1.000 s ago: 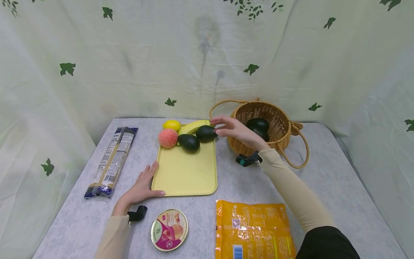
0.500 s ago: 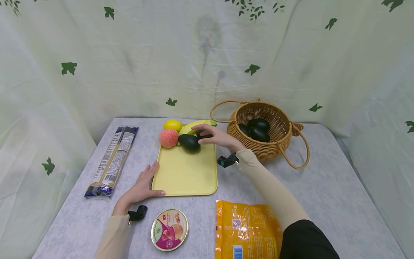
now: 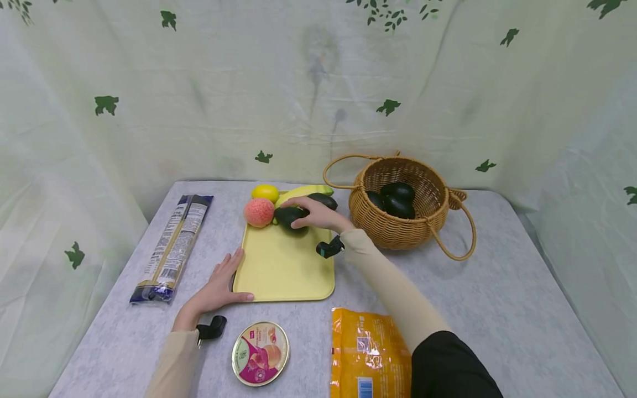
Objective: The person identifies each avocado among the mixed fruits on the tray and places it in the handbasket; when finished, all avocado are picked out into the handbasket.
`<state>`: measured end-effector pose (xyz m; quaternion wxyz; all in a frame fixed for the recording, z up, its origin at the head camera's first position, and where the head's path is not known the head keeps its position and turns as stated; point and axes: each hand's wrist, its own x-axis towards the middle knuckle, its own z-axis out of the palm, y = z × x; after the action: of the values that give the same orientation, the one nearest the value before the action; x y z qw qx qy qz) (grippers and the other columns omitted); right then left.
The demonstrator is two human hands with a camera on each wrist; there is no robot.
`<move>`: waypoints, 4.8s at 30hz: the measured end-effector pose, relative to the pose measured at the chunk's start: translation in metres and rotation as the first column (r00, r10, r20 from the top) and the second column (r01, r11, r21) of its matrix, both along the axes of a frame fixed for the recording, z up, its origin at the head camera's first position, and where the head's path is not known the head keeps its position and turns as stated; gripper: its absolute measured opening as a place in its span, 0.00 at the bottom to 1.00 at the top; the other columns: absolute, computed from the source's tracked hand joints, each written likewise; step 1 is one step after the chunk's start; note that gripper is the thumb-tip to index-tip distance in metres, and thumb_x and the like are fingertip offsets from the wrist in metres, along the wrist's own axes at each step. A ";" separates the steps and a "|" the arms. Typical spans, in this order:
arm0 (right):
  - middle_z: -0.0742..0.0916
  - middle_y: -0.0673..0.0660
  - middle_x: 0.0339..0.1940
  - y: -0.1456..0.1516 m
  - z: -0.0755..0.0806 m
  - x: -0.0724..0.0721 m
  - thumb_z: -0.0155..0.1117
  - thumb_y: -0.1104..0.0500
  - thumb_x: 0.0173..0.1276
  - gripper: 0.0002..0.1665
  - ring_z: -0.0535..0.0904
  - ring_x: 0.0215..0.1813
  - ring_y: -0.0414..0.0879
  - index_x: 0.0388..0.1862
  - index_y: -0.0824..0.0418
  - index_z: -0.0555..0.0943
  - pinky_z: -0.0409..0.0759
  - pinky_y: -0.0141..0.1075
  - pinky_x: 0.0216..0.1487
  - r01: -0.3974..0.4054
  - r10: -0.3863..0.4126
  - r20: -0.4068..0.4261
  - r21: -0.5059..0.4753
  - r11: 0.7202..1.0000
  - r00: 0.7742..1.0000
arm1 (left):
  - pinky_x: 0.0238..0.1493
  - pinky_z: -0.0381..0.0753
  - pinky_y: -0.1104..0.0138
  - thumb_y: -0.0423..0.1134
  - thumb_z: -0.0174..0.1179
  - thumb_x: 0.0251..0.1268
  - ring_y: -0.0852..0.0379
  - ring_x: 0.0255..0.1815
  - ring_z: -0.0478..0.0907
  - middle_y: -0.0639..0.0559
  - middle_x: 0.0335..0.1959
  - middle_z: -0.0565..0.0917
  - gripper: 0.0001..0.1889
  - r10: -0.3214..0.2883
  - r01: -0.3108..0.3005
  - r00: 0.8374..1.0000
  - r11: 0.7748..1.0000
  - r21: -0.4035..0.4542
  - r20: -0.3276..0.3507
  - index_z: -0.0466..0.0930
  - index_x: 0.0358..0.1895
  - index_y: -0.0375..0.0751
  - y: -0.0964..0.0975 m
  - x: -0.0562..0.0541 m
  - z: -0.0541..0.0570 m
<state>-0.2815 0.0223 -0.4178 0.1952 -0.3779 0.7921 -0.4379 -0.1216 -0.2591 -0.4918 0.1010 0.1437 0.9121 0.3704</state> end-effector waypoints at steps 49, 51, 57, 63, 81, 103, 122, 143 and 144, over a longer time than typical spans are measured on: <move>0.70 0.51 0.68 0.060 0.063 0.007 0.63 0.57 0.68 0.27 0.78 0.52 0.52 0.66 0.51 0.74 0.78 0.44 0.48 0.135 -0.108 0.189 -0.137 0.981 0.976 | 0.69 0.28 0.42 0.50 0.72 0.49 0.33 0.74 0.29 0.33 0.76 0.41 0.60 0.006 -0.006 1.000 1.000 -0.008 0.011 0.38 0.75 0.29 0.000 0.001 0.000; 0.71 0.51 0.68 0.073 0.070 0.008 0.63 0.56 0.67 0.27 0.78 0.52 0.52 0.66 0.50 0.74 0.78 0.45 0.50 0.159 -0.128 0.187 -0.159 0.974 0.974 | 0.69 0.28 0.42 0.50 0.72 0.49 0.33 0.74 0.29 0.33 0.76 0.40 0.60 0.007 -0.007 1.000 1.000 -0.006 0.015 0.38 0.75 0.29 0.000 0.000 0.001; 0.73 0.52 0.66 0.116 0.084 0.008 0.63 0.55 0.68 0.27 0.77 0.50 0.55 0.66 0.50 0.74 0.76 0.50 0.46 0.236 -0.204 0.161 -0.206 0.950 0.966 | 0.69 0.28 0.42 0.50 0.72 0.50 0.34 0.74 0.29 0.33 0.76 0.40 0.60 0.008 -0.008 1.000 1.000 -0.006 0.020 0.38 0.75 0.29 0.000 0.000 0.002; 0.71 0.53 0.66 0.158 0.091 0.011 0.62 0.54 0.69 0.29 0.72 0.57 0.53 0.68 0.50 0.71 0.73 0.53 0.54 0.323 -0.291 0.179 -0.188 0.928 0.940 | 0.69 0.28 0.42 0.50 0.72 0.50 0.33 0.74 0.29 0.33 0.76 0.40 0.59 0.010 -0.010 1.000 1.000 -0.011 0.021 0.38 0.75 0.29 0.000 0.001 0.002; 0.65 0.54 0.71 0.239 0.083 0.018 0.59 0.52 0.71 0.30 0.70 0.49 0.53 0.70 0.53 0.67 0.75 0.41 0.38 0.509 -0.504 0.082 -0.055 0.859 0.860 | 0.69 0.28 0.42 0.50 0.72 0.50 0.34 0.74 0.29 0.35 0.76 0.40 0.60 0.008 -0.008 1.000 1.000 0.002 0.025 0.37 0.75 0.32 0.000 0.000 0.000; 0.74 0.72 0.55 0.236 0.087 0.023 0.54 0.69 0.66 0.22 0.72 0.54 0.65 0.59 0.68 0.76 0.72 0.58 0.51 0.601 -0.525 -0.328 0.204 0.773 0.786 | 0.69 0.28 0.42 0.50 0.72 0.50 0.34 0.74 0.29 0.34 0.76 0.40 0.60 0.014 -0.014 1.000 1.000 -0.010 0.027 0.37 0.75 0.30 0.000 -0.001 0.001; 0.72 0.63 0.64 0.191 0.075 0.023 0.54 0.59 0.74 0.27 0.71 0.62 0.55 0.68 0.68 0.65 0.73 0.45 0.61 0.477 -0.427 0.242 -0.216 0.852 0.871 | 0.69 0.28 0.42 0.49 0.72 0.50 0.33 0.74 0.30 0.33 0.76 0.41 0.59 0.011 -0.011 1.000 1.000 0.001 0.022 0.38 0.75 0.29 0.002 0.002 0.003; 0.71 0.66 0.67 0.059 0.055 0.019 0.55 0.67 0.71 0.27 0.65 0.67 0.62 0.68 0.70 0.66 0.68 0.46 0.64 0.255 -0.198 0.205 -0.301 0.919 0.958 | 0.70 0.28 0.42 0.51 0.73 0.49 0.34 0.74 0.29 0.35 0.76 0.41 0.60 0.015 -0.015 1.000 1.000 0.003 0.022 0.38 0.75 0.31 0.000 -0.001 -0.002; 0.70 0.66 0.67 0.055 0.056 0.020 0.56 0.66 0.71 0.27 0.64 0.67 0.62 0.68 0.70 0.66 0.68 0.46 0.64 0.258 -0.206 0.198 -0.289 0.922 0.958 | 0.70 0.28 0.42 0.51 0.73 0.49 0.34 0.74 0.29 0.35 0.76 0.41 0.60 0.015 -0.015 1.000 1.000 0.002 0.021 0.38 0.75 0.31 0.000 -0.001 -0.002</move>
<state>-0.2611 0.0774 -0.3620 0.1440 -0.2699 0.7334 -0.6071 -0.1222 -0.2594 -0.4938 0.1077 0.1328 0.9116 0.3737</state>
